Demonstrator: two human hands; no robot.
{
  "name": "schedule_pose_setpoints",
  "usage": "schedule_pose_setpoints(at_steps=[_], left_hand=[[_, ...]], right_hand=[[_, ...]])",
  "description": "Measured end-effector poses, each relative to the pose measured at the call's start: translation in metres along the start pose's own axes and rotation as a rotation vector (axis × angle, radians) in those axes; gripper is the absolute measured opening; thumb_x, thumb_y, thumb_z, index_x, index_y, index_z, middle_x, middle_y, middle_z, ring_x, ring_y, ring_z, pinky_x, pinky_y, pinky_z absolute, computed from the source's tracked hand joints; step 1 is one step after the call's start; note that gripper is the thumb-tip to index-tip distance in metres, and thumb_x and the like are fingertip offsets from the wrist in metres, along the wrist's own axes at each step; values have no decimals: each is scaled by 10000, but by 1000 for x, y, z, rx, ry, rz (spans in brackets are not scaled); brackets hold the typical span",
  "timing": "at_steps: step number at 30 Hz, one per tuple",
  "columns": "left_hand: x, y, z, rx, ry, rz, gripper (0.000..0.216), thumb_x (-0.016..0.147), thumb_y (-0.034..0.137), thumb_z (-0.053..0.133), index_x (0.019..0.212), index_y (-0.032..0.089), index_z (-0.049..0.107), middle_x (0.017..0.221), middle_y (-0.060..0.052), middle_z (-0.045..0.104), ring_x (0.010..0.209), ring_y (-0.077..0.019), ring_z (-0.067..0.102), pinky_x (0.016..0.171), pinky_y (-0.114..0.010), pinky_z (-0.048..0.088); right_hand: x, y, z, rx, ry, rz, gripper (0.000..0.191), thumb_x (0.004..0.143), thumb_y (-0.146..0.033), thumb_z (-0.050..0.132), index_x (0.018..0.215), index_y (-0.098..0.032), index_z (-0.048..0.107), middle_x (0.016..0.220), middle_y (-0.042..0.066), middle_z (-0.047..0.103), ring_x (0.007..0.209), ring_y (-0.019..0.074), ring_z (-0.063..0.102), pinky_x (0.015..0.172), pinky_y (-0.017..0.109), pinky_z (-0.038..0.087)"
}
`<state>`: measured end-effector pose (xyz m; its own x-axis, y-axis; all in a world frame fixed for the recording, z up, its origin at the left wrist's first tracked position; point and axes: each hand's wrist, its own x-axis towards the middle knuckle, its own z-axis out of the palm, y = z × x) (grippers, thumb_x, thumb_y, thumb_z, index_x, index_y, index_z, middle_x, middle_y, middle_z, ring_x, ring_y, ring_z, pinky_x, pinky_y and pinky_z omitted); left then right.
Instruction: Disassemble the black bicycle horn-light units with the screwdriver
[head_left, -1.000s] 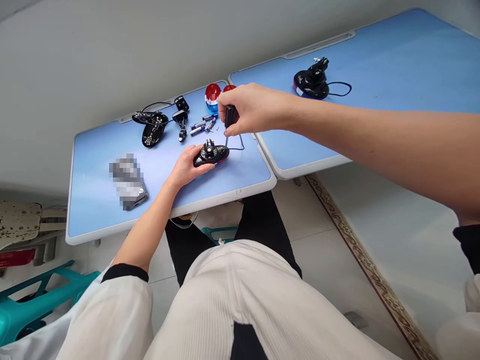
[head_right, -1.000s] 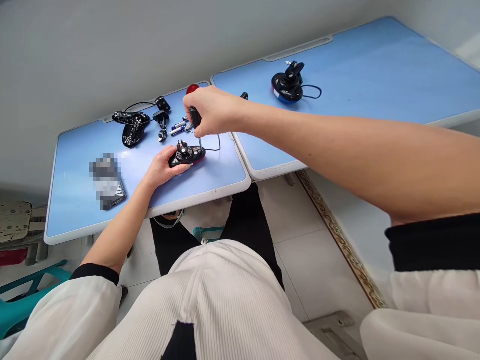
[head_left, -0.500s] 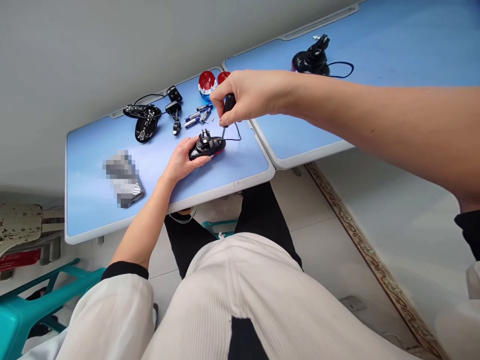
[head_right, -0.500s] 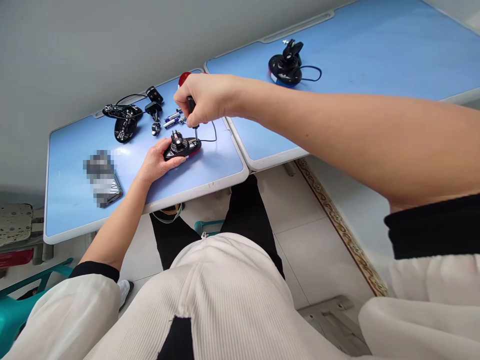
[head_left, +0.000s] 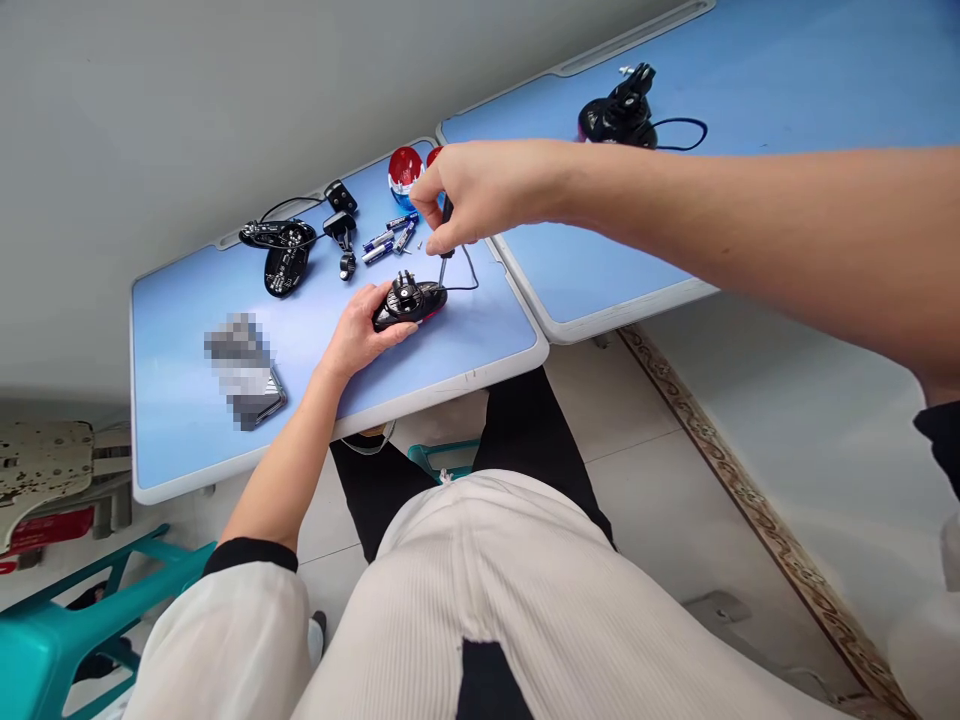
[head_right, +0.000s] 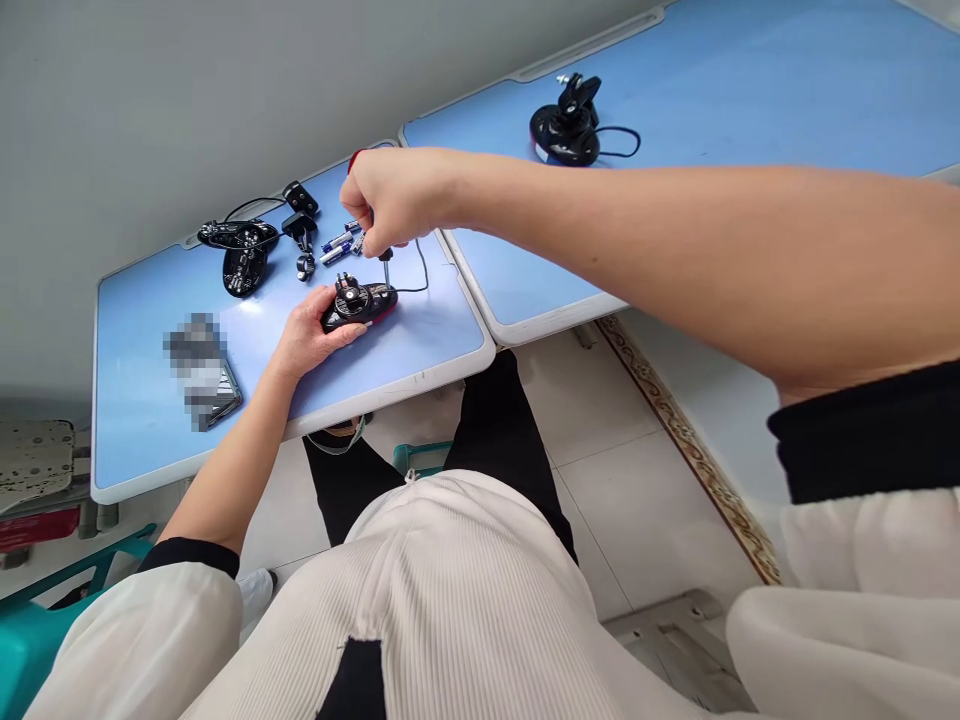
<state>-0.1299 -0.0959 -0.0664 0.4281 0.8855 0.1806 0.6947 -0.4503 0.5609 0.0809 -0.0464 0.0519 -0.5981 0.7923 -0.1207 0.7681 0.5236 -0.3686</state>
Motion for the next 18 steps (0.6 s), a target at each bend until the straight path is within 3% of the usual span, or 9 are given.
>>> schedule_pose_setpoints(at_steps=[6, 10, 14, 18], left_hand=[[-1, -1, 1, 19, 18, 19, 395, 756, 460, 648, 1056, 206, 609, 844, -39, 568, 837, -213, 528, 765, -326, 457], [-2, -1, 0, 54, 8, 38, 420, 761, 501, 630, 1059, 207, 614, 879, -44, 585, 863, -215, 527, 806, -342, 457], [-3, -2, -1, 45, -4, 62, 483, 765, 510, 620, 1130, 195, 590, 973, -56, 613, 921, -220, 537, 871, -359, 445], [-3, -2, -1, 67, -10, 46, 513, 773, 515, 608, 1169, 192, 572, 1021, -65, 626, 946, -226, 544, 877, -361, 444]], right_hand=[[4, 11, -9, 42, -113, -142, 103, 681, -163, 667, 658, -201, 575, 607, -42, 551, 604, 110, 470, 552, 256, 312], [-1, 20, -9, 53, -105, -113, 61, 666, -205, 684, 710, -227, 648, 669, -48, 585, 610, 108, 478, 539, 257, 322], [-3, 15, -4, 18, -53, 24, 239, 706, -450, 656, 721, -224, 578, 605, -26, 597, 539, 131, 499, 488, 268, 305], [0, 7, -2, -45, -45, -26, 182, 707, -330, 659, 685, -213, 521, 601, -24, 572, 550, 126, 474, 500, 263, 289]])
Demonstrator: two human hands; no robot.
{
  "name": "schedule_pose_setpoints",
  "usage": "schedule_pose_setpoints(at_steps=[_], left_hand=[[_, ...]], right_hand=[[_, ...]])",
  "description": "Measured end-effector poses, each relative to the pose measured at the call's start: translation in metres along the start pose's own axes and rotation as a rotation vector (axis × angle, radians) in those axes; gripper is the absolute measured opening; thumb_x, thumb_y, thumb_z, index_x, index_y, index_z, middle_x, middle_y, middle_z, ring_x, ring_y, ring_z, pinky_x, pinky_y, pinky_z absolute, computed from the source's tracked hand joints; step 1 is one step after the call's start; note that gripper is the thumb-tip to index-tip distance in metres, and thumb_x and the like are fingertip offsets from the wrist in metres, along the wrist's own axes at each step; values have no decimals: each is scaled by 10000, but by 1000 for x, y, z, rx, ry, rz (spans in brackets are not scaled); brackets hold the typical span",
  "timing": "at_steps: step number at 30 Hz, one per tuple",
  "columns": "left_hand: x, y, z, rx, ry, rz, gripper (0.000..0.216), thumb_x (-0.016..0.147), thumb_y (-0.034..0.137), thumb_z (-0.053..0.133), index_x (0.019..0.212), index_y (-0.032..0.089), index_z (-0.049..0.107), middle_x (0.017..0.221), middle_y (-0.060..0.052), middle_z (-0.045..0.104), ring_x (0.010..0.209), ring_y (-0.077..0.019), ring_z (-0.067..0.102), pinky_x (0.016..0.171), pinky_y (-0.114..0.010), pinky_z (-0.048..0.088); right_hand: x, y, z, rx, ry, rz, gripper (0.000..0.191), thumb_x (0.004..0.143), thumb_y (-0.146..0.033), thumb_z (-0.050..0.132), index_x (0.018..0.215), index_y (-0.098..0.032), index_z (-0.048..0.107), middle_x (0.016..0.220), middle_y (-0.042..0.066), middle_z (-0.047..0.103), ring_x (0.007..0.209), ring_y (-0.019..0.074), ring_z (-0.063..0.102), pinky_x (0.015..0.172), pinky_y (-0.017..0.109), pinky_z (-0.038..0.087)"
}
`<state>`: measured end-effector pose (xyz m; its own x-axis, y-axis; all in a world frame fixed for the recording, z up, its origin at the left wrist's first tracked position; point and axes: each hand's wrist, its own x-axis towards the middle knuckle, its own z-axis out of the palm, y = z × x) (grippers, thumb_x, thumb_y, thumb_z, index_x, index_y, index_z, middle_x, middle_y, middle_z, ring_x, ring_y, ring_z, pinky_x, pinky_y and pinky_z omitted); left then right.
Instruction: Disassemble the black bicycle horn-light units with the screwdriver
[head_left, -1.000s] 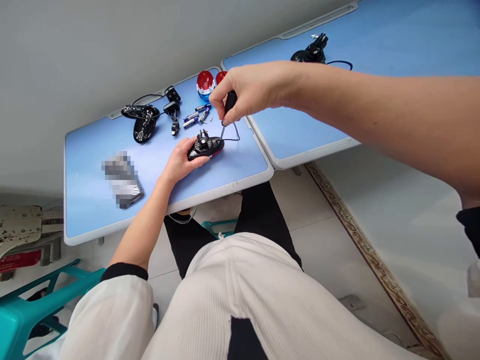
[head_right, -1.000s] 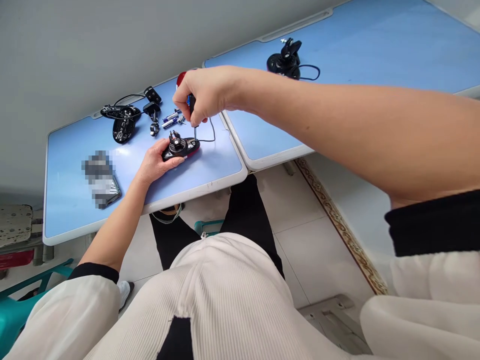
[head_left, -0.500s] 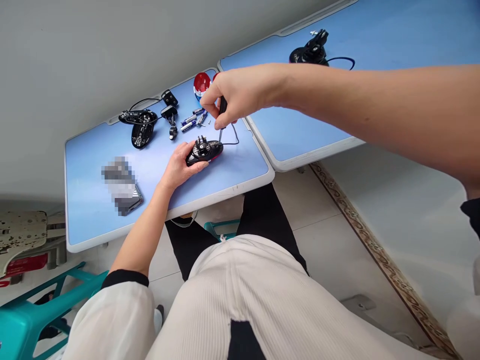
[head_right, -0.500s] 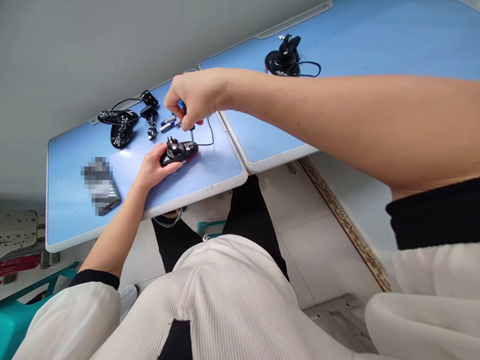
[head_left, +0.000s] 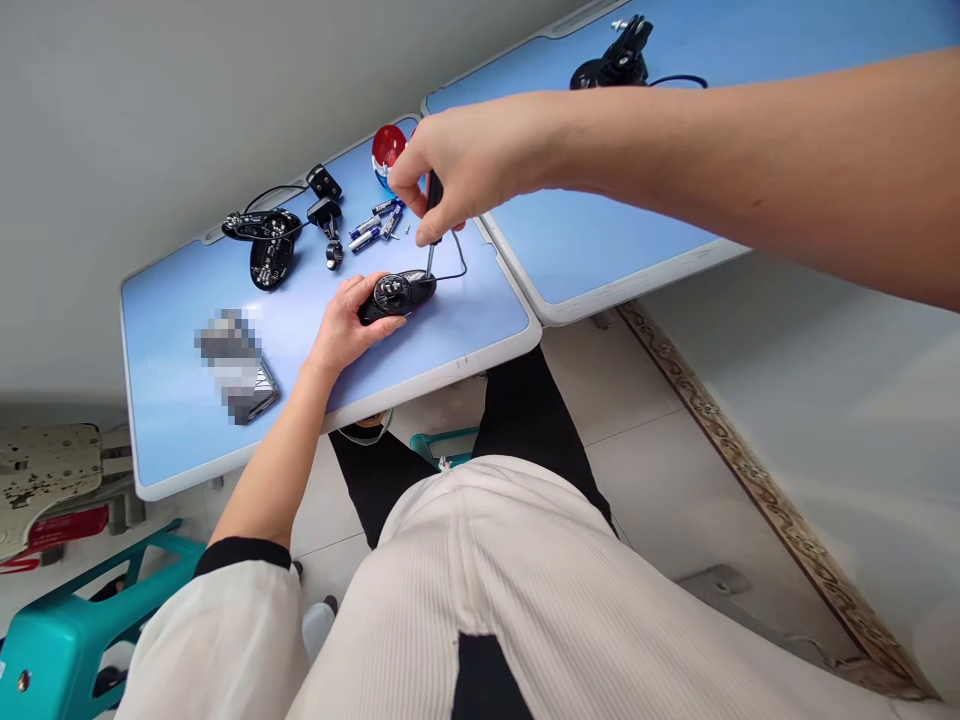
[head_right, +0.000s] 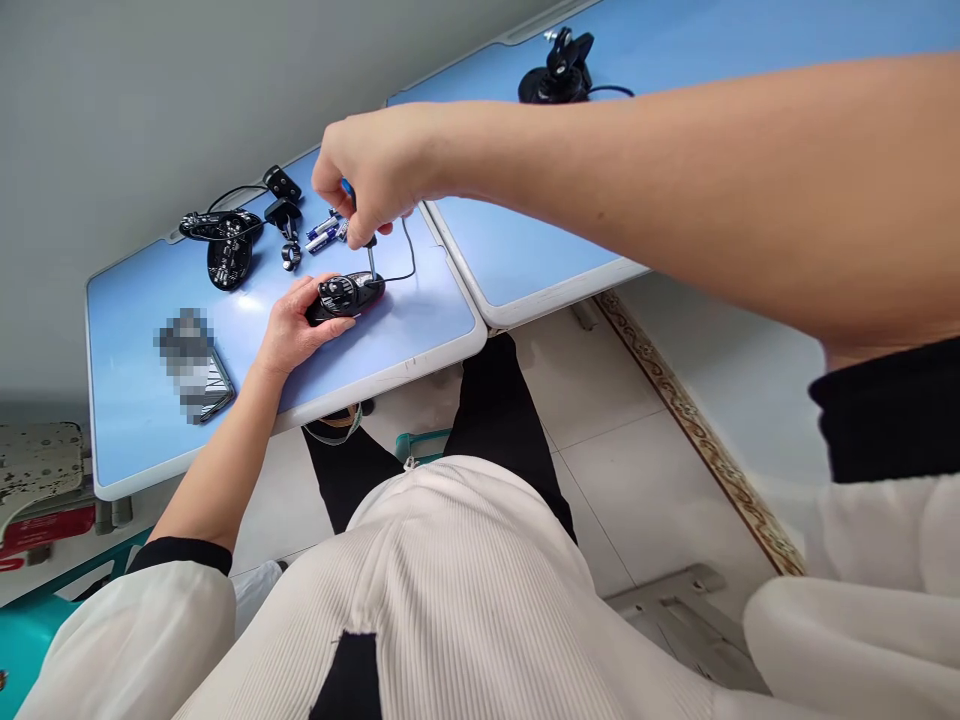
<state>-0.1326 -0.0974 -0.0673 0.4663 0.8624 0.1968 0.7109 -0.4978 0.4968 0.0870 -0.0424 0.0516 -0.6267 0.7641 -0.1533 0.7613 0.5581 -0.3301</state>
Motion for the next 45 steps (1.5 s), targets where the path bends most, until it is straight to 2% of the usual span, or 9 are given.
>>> schedule_pose_setpoints(at_steps=[6, 11, 16, 23, 29, 34, 38, 41, 45], left_hand=[[1, 0, 1, 23, -3, 0, 491, 795, 531, 571, 1149, 191, 580, 1000, -62, 626, 915, -217, 546, 850, -346, 449], [1, -1, 2, 22, 15, 3, 473, 794, 527, 575, 1132, 195, 588, 944, -54, 618, 894, -212, 542, 831, -338, 450], [2, 0, 2, 1, 20, -4, 449, 782, 512, 594, 1100, 194, 604, 919, -50, 621, 868, -210, 542, 810, -334, 452], [3, 0, 2, -23, 27, -17, 425, 772, 480, 622, 1079, 187, 612, 913, -49, 627, 872, -212, 544, 795, -333, 452], [3, 0, 3, -67, 47, -2, 404, 754, 455, 650, 1043, 173, 625, 918, -51, 640, 872, -208, 549, 799, -324, 448], [2, 1, 3, -74, 55, -7, 383, 756, 434, 651, 1032, 170, 627, 918, -49, 636, 868, -203, 545, 788, -314, 445], [2, 2, 2, -91, 48, -11, 352, 753, 408, 656, 1014, 174, 630, 902, -44, 629, 857, -201, 543, 782, -316, 446], [2, 3, 1, -86, 51, -24, 342, 749, 399, 660, 1009, 179, 629, 871, -36, 618, 844, -201, 540, 782, -320, 447], [2, 3, 1, -62, 50, -27, 358, 748, 414, 659, 1018, 183, 620, 874, -36, 616, 848, -202, 540, 787, -321, 448]], right_hand=[[-3, 2, -2, 2, 7, -120, 137, 669, -206, 694, 676, -203, 557, 672, -35, 562, 611, 109, 463, 530, 247, 277], [-7, 3, 2, 45, 12, 60, 268, 766, -454, 587, 689, -208, 513, 572, -18, 566, 511, 104, 438, 490, 251, 269], [-3, -1, 3, 7, 57, -14, 112, 711, -271, 595, 678, -210, 508, 562, -29, 527, 534, 109, 446, 488, 253, 261], [0, 0, -3, -99, 10, -84, 78, 645, -205, 719, 682, -224, 653, 664, -47, 534, 630, 105, 457, 550, 248, 270], [-3, -1, 3, -21, 16, 92, 300, 750, -500, 617, 811, -206, 622, 583, -23, 564, 535, 112, 464, 505, 246, 283], [-3, -4, 3, -46, 54, -3, 131, 728, -285, 598, 705, -189, 513, 560, -32, 505, 570, 105, 453, 512, 239, 262], [-6, -1, 0, 4, 16, -109, 113, 717, -241, 627, 697, -183, 533, 634, -33, 510, 610, 98, 446, 545, 241, 283], [-10, 2, -1, 74, 3, -93, 138, 717, -306, 650, 722, -187, 580, 643, -30, 530, 591, 97, 453, 524, 239, 283], [-13, 0, 1, 112, 32, 26, 310, 796, -490, 537, 702, -195, 508, 578, -17, 530, 507, 93, 421, 475, 241, 262]])
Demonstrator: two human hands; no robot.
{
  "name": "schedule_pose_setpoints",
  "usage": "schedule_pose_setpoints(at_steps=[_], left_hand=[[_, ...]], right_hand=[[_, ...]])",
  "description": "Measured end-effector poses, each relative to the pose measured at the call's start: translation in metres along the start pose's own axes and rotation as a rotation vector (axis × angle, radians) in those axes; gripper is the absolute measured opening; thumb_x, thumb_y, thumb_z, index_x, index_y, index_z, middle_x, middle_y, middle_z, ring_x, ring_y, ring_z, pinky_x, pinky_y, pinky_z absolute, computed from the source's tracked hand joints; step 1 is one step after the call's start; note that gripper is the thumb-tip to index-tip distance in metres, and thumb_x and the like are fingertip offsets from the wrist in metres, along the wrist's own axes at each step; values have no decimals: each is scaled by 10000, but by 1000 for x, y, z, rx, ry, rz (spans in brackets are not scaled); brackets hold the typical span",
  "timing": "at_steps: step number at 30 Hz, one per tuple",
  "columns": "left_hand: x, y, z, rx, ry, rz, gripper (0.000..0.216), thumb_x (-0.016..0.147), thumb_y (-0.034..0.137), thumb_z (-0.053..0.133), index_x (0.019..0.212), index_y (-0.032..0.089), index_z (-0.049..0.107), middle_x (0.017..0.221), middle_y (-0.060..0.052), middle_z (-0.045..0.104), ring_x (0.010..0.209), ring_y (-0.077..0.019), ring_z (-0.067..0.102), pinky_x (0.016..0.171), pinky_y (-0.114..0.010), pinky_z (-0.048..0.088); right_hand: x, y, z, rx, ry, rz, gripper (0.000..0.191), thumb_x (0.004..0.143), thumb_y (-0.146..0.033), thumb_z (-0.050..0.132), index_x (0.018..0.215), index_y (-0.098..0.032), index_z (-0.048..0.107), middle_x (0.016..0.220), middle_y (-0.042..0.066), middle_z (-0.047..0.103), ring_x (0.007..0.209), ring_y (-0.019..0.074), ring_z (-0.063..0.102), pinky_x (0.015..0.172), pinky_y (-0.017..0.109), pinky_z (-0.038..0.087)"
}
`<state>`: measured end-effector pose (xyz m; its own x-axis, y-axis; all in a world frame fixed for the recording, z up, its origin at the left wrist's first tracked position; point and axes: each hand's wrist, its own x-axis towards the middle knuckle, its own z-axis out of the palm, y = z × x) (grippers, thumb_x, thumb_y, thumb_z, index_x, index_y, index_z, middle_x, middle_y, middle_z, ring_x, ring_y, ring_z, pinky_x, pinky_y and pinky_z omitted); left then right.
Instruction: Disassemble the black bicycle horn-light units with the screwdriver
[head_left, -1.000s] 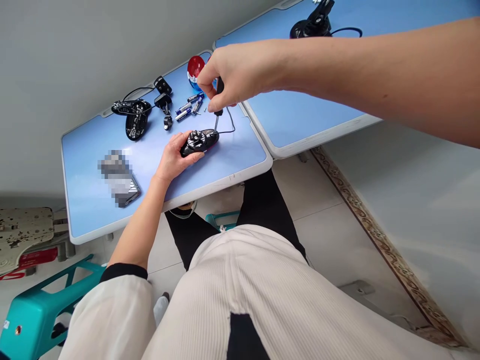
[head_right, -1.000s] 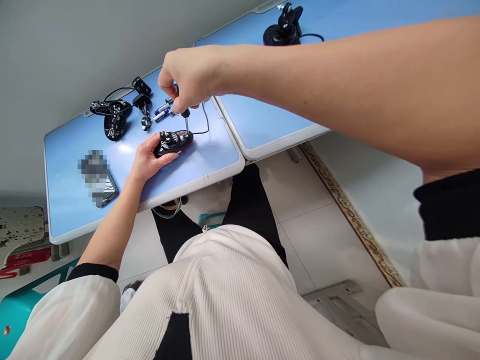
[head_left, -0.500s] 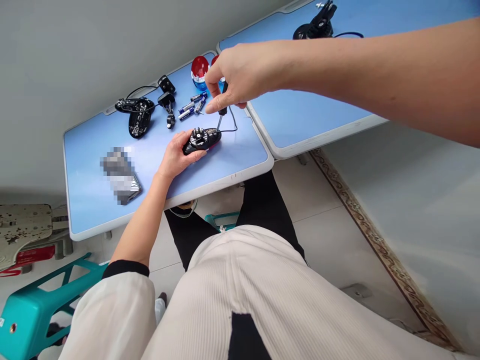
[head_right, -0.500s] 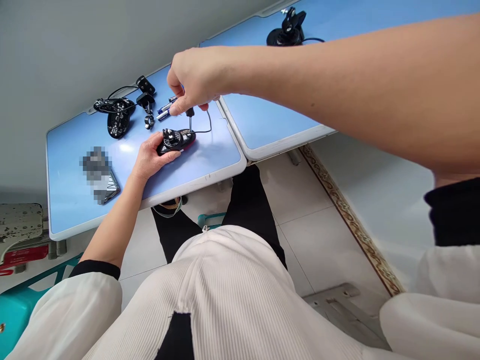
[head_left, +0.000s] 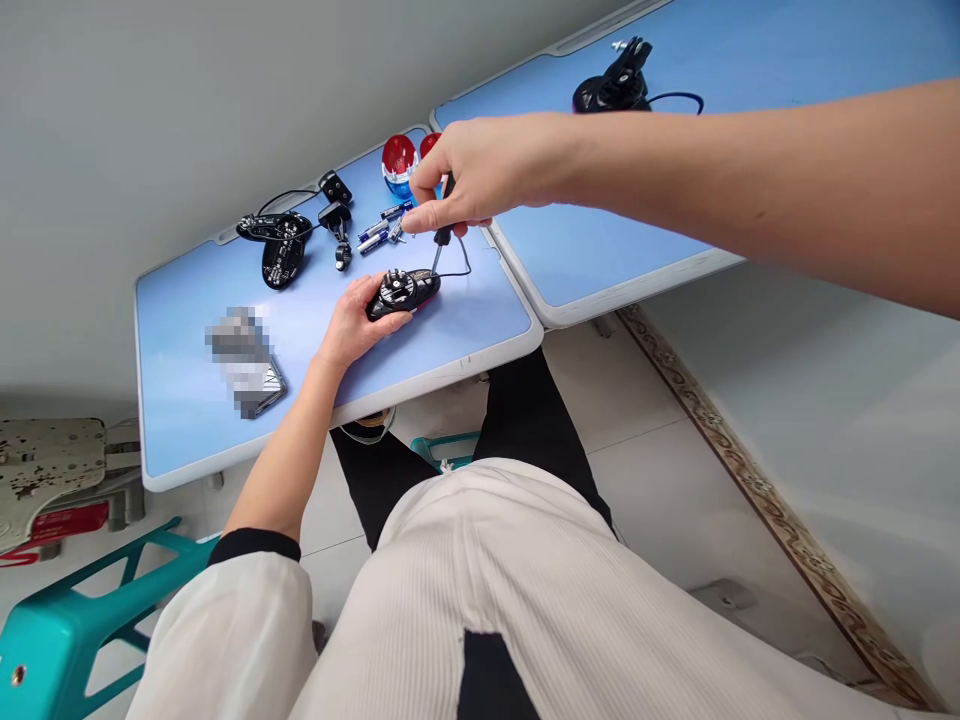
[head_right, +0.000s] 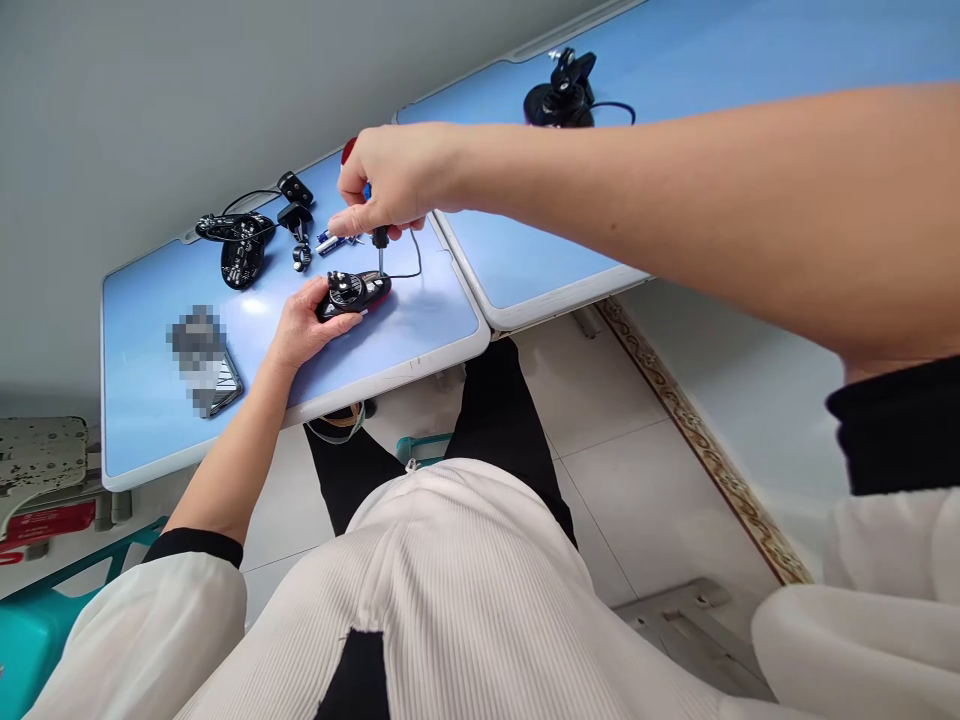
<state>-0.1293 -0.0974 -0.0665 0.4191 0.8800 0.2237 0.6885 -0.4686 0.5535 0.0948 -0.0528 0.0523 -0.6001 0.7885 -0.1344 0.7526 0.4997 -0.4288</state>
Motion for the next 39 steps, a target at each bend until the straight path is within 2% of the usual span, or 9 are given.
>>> schedule_pose_setpoints(at_steps=[5, 10, 13, 17, 21, 26, 32, 36, 39], left_hand=[[0, 0, -1, -4, -5, 11, 340, 760, 393, 645, 1018, 174, 619, 870, -36, 610, 841, -194, 536, 779, -309, 449], [-1, 1, -1, -8, -4, 11, 336, 757, 379, 649, 1018, 169, 620, 872, -33, 609, 838, -189, 538, 780, -302, 447], [-1, 2, -1, -7, -4, 8, 341, 757, 382, 651, 1023, 170, 619, 896, -34, 619, 850, -191, 541, 785, -303, 446], [-1, 2, -1, -11, 1, 10, 341, 756, 374, 652, 1027, 169, 619, 904, -39, 627, 856, -197, 545, 789, -309, 446], [-1, 2, -1, -36, 9, 13, 334, 749, 368, 659, 1011, 164, 623, 920, -45, 629, 876, -203, 545, 796, -313, 447], [-1, 1, 0, -55, 11, 13, 335, 743, 355, 661, 1014, 162, 624, 865, -34, 608, 841, -193, 539, 787, -306, 445], [0, 3, -1, -35, -1, 3, 347, 744, 375, 659, 1023, 172, 620, 923, -44, 632, 881, -208, 542, 799, -312, 438], [0, 4, -1, -20, -10, 0, 358, 746, 396, 652, 1023, 174, 617, 942, -49, 634, 888, -211, 538, 786, -310, 439], [0, 4, -1, -10, -14, -4, 359, 747, 403, 651, 1024, 177, 618, 920, -44, 629, 875, -208, 538, 781, -310, 440]], right_hand=[[4, -5, 3, -51, 55, 12, 103, 772, -281, 534, 772, -208, 460, 599, -17, 516, 567, 109, 446, 521, 248, 289], [4, -4, 0, -31, 40, -58, 141, 698, -217, 626, 757, -184, 502, 795, 5, 548, 647, 104, 430, 550, 243, 293], [2, -3, 1, -18, 10, -41, 146, 716, -267, 635, 789, -186, 537, 772, 2, 562, 620, 104, 436, 534, 242, 292], [5, -8, 4, -63, 18, 16, 286, 782, -465, 571, 721, -196, 493, 616, -1, 520, 576, 122, 433, 517, 256, 288], [7, -9, 2, -84, 68, -36, 154, 738, -291, 613, 727, -184, 503, 742, 11, 543, 630, 112, 427, 534, 245, 284], [8, -3, -4, -18, -62, -80, 105, 655, -159, 653, 734, -193, 592, 713, -16, 551, 619, 109, 455, 540, 232, 319], [6, -12, -3, -64, -33, 15, 239, 776, -441, 581, 783, -207, 531, 618, 5, 573, 560, 131, 494, 516, 248, 323], [6, -15, -3, -86, 17, -26, 171, 751, -288, 561, 671, -217, 426, 567, -14, 526, 581, 124, 466, 517, 250, 295], [6, -11, -4, -69, -6, -92, 120, 705, -214, 586, 674, -212, 471, 623, -21, 510, 590, 115, 432, 525, 255, 290]])
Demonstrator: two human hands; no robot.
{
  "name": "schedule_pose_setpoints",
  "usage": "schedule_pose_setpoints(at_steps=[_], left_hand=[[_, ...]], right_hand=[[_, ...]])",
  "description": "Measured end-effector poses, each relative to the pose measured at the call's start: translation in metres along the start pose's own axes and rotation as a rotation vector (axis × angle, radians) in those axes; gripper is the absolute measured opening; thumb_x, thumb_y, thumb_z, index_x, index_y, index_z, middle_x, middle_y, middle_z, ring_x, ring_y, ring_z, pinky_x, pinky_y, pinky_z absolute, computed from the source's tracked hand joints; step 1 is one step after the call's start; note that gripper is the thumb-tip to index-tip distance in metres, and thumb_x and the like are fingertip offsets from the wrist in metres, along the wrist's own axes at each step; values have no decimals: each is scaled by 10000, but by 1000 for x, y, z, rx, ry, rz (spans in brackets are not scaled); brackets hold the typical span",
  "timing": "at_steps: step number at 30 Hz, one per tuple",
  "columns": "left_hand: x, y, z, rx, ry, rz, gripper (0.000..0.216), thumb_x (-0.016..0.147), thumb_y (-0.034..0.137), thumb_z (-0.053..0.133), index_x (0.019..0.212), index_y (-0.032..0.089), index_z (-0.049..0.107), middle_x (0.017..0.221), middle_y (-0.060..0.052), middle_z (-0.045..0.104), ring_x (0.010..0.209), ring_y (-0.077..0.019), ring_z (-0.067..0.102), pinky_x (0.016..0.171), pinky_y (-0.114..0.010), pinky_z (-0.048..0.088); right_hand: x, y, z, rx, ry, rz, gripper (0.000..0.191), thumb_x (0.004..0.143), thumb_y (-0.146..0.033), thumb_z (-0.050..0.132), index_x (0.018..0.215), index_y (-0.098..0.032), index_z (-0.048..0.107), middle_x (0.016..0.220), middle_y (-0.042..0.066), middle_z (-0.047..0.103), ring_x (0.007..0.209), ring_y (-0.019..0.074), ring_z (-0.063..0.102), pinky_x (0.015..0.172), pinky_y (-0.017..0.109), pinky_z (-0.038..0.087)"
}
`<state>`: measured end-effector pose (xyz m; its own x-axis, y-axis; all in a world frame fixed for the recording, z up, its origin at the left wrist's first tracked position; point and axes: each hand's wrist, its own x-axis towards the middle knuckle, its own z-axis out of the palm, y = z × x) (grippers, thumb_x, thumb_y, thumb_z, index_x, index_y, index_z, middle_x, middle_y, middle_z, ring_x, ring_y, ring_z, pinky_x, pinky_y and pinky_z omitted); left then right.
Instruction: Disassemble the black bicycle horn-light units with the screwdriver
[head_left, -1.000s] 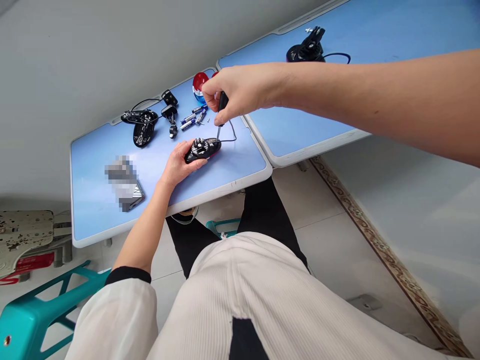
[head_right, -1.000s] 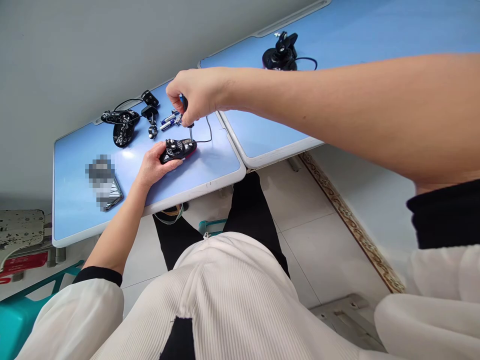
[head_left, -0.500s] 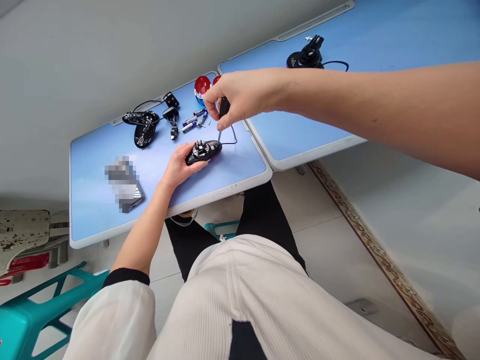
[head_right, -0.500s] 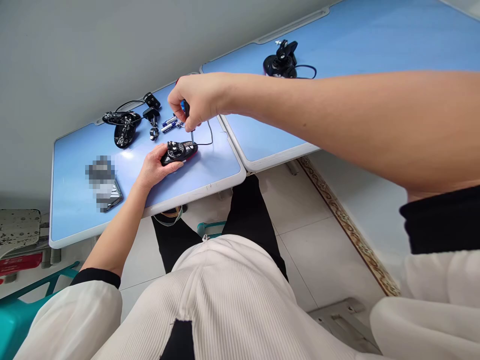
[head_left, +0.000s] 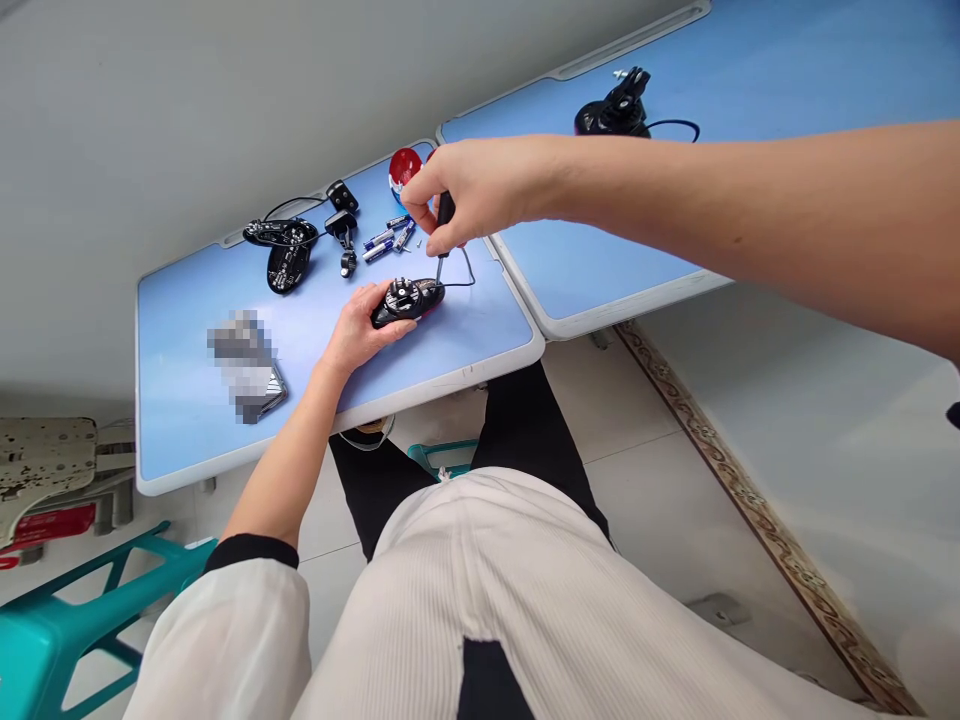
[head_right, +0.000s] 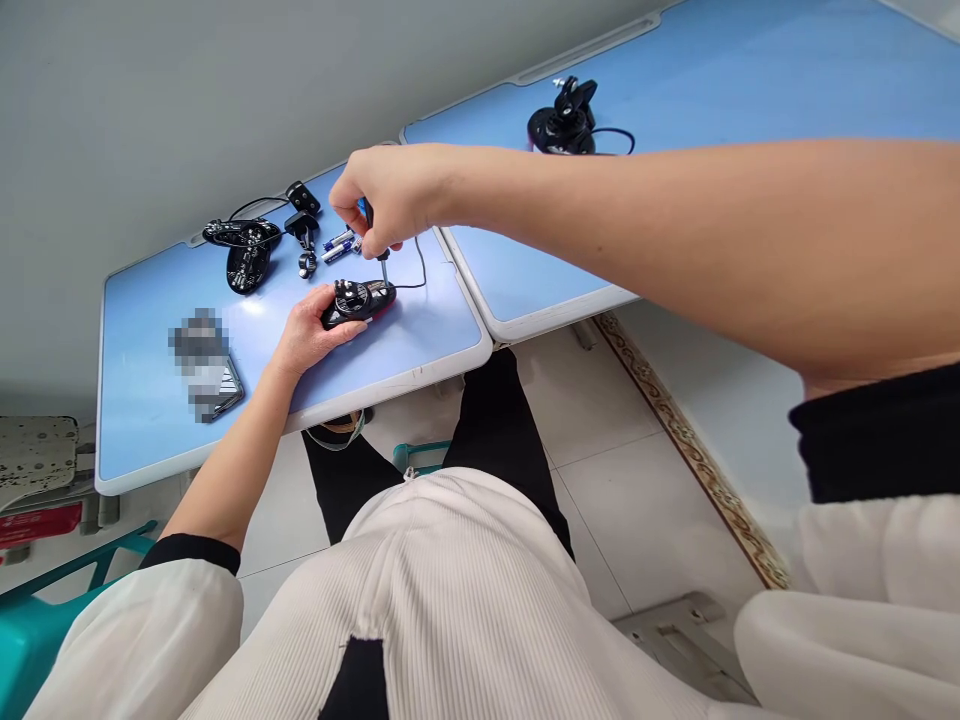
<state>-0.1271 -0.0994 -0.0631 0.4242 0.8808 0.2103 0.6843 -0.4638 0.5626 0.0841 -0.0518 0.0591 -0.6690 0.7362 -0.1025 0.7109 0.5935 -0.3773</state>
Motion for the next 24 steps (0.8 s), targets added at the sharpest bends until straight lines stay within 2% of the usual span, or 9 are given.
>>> schedule_pose_setpoints(at_steps=[6, 9, 12, 15, 19, 21, 24], left_hand=[[1, -2, 1, -8, 9, -9, 346, 745, 387, 654, 1021, 181, 624, 847, -29, 604, 829, -194, 532, 781, -310, 442], [1, -3, 1, -3, 13, -6, 354, 744, 385, 656, 1030, 178, 623, 853, -32, 607, 824, -192, 529, 780, -313, 441], [1, -3, 2, 13, 13, 4, 365, 750, 394, 650, 1039, 174, 621, 861, -37, 610, 832, -195, 531, 779, -315, 441], [0, -3, 2, 14, 13, -3, 366, 745, 403, 655, 1034, 180, 623, 859, -34, 611, 833, -197, 533, 779, -315, 443], [0, -2, 1, 0, 16, -9, 361, 741, 404, 660, 1024, 182, 626, 855, -30, 609, 825, -192, 536, 777, -310, 444], [0, -2, 0, -12, 14, -5, 350, 745, 407, 655, 1011, 181, 628, 851, -28, 608, 822, -189, 537, 777, -308, 444], [0, -1, 0, -27, 10, -9, 355, 743, 420, 656, 1009, 185, 627, 869, -31, 618, 839, -195, 539, 786, -313, 444]], right_hand=[[-2, 6, -1, 36, -27, -45, 39, 693, -204, 611, 728, -200, 596, 668, -24, 533, 603, 108, 452, 525, 248, 298], [-1, 3, 0, -21, -39, 73, 161, 723, -342, 615, 787, -197, 586, 640, -24, 564, 551, 105, 466, 503, 248, 296], [1, 3, 1, -51, -19, 125, 279, 751, -459, 580, 733, -189, 511, 568, -16, 550, 513, 100, 444, 492, 248, 293], [2, 8, 1, 4, -14, 87, 223, 733, -380, 608, 695, -194, 491, 576, -20, 539, 523, 97, 436, 494, 242, 296], [3, 14, -4, 12, -60, -37, 59, 686, -226, 651, 719, -203, 607, 621, -39, 552, 595, 105, 473, 543, 243, 319], [3, 13, -6, -11, -73, -68, 62, 671, -164, 658, 716, -206, 652, 624, -47, 542, 611, 98, 466, 554, 238, 310], [1, 6, -6, -39, -81, 0, 83, 717, -269, 665, 777, -213, 659, 628, -37, 557, 579, 103, 463, 540, 247, 298]])
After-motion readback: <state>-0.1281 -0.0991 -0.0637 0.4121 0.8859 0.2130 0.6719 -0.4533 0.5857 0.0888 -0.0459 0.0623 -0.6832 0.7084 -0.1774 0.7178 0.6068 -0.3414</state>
